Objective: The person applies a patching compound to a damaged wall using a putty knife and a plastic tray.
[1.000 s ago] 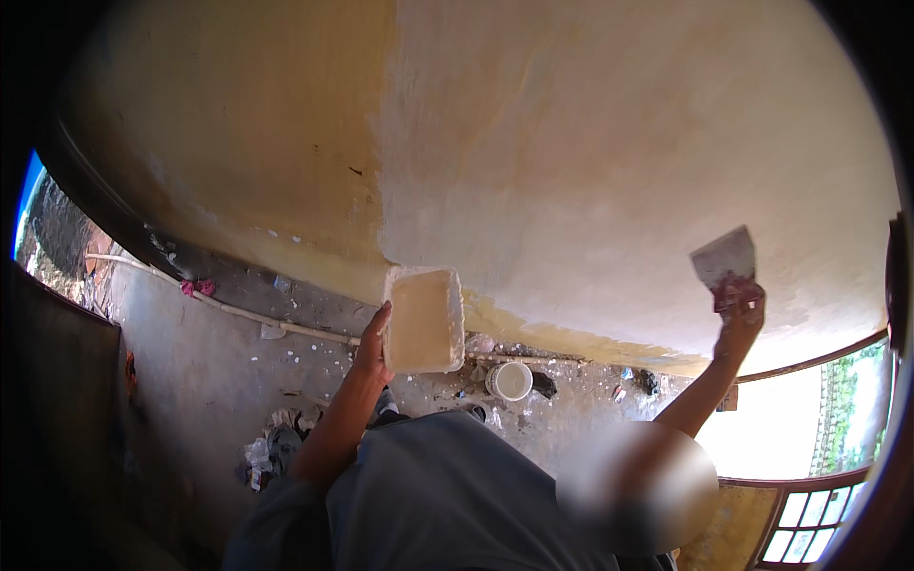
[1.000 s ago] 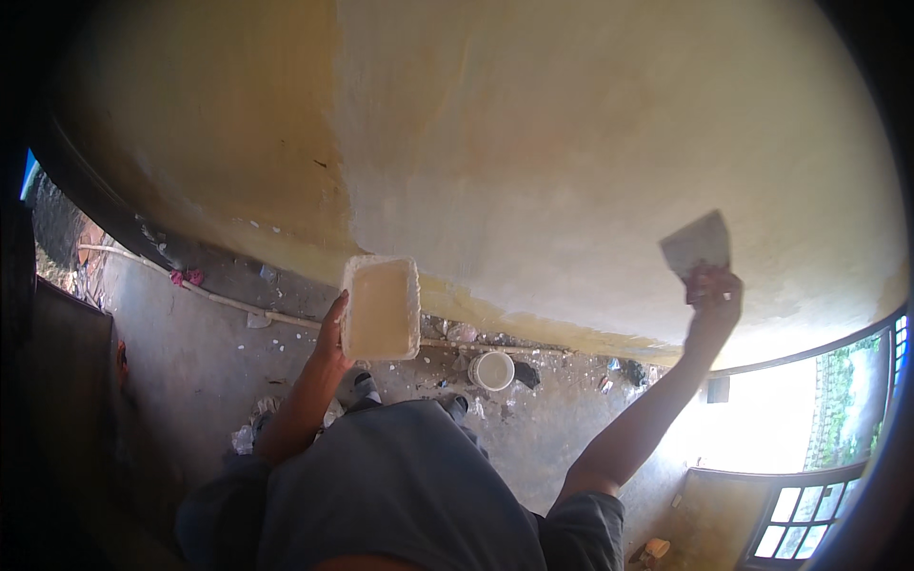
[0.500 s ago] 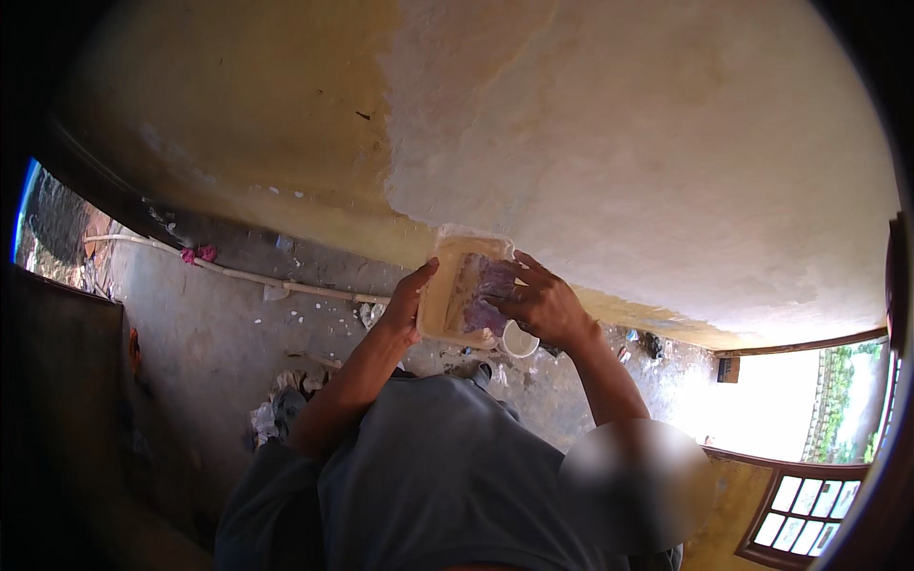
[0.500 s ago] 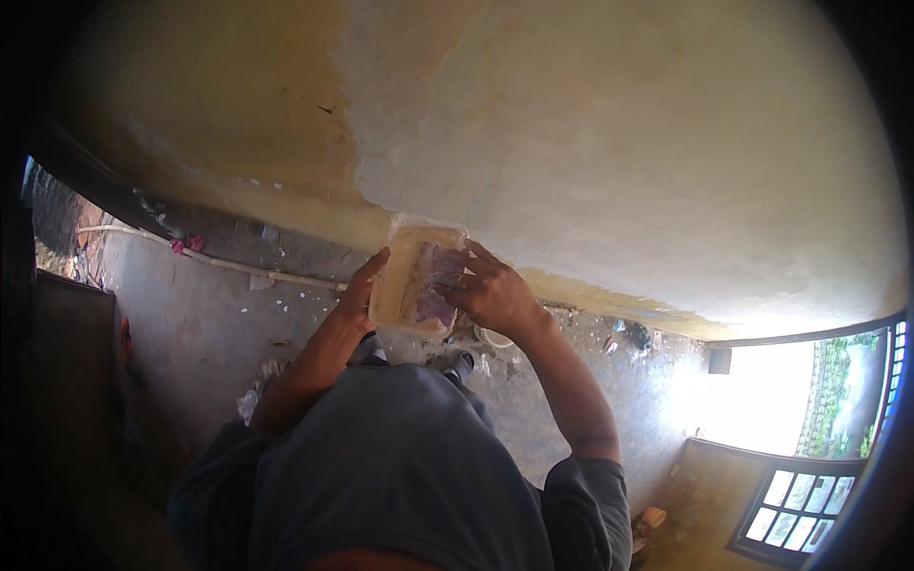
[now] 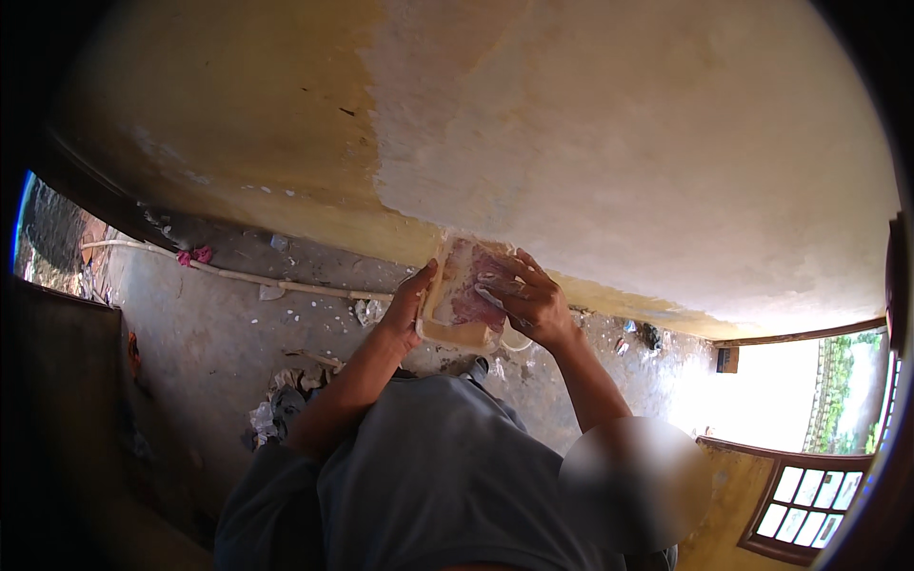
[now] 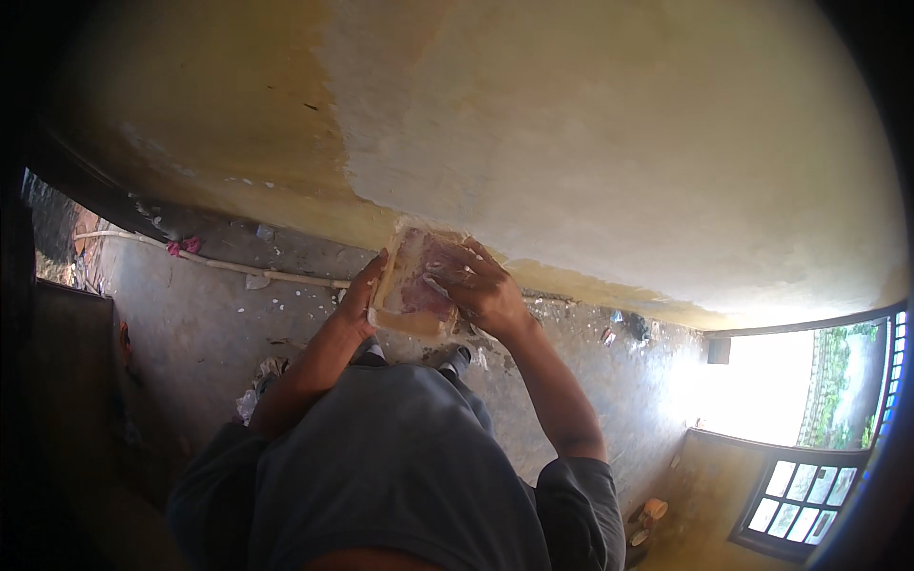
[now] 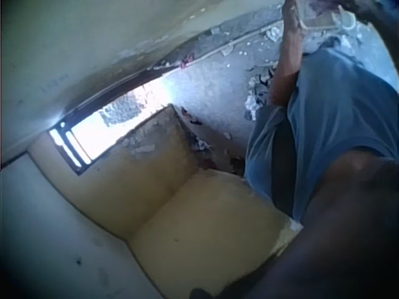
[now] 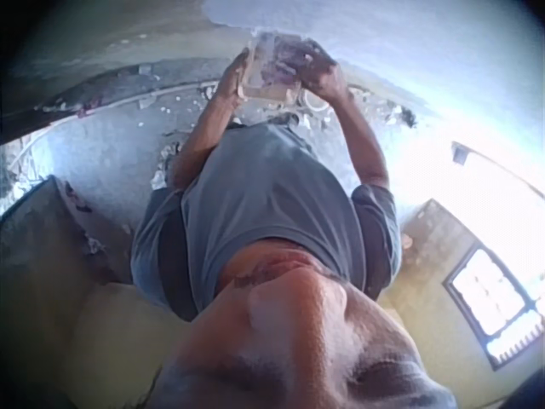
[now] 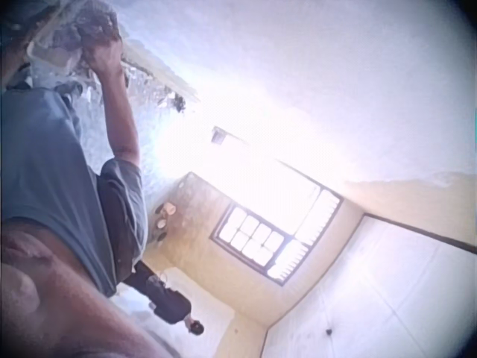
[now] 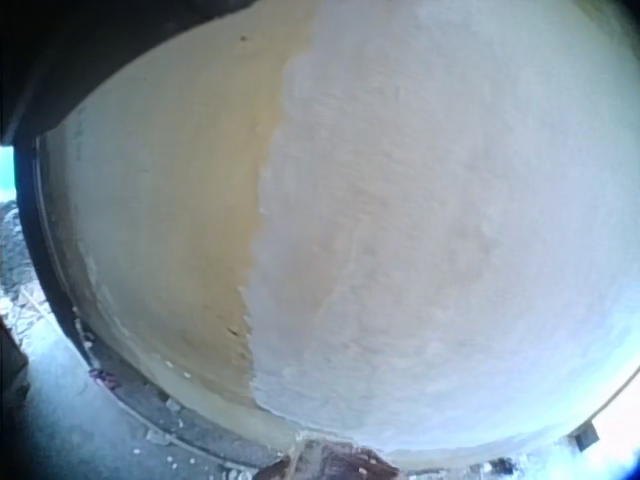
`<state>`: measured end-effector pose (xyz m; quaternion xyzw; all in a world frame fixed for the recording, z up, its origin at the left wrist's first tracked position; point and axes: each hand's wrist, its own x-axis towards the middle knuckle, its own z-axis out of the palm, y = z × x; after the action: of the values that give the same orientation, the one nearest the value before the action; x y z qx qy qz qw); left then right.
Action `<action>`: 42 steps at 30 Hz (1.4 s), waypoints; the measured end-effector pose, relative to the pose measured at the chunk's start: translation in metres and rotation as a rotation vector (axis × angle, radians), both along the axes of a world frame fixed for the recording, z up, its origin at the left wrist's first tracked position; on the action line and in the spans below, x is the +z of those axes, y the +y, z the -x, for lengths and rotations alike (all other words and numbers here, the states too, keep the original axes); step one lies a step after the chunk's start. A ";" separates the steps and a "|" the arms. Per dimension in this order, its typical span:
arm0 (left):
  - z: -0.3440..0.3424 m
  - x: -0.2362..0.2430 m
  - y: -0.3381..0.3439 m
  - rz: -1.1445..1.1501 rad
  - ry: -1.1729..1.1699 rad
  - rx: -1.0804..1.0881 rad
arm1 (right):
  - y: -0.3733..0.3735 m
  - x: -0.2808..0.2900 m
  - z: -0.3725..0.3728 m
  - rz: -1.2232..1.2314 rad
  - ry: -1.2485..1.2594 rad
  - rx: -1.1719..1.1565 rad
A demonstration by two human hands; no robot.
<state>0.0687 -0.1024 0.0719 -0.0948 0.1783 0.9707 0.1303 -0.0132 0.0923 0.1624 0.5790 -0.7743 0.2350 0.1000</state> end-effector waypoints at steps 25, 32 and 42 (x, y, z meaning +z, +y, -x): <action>0.021 0.003 0.032 0.146 -0.046 0.169 | 0.120 -0.062 0.008 0.286 0.422 -0.792; 0.001 -0.009 0.005 0.176 -0.086 0.282 | 0.168 -0.168 0.093 0.059 0.421 -0.909; -0.035 -0.019 -0.008 0.223 -0.223 0.387 | 0.156 -0.082 0.133 0.117 0.454 -0.863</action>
<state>0.1036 -0.1102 0.0531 -0.2477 0.2475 0.9354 -0.0504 -0.1466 0.2480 0.0800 0.2352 -0.8877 0.0831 0.3871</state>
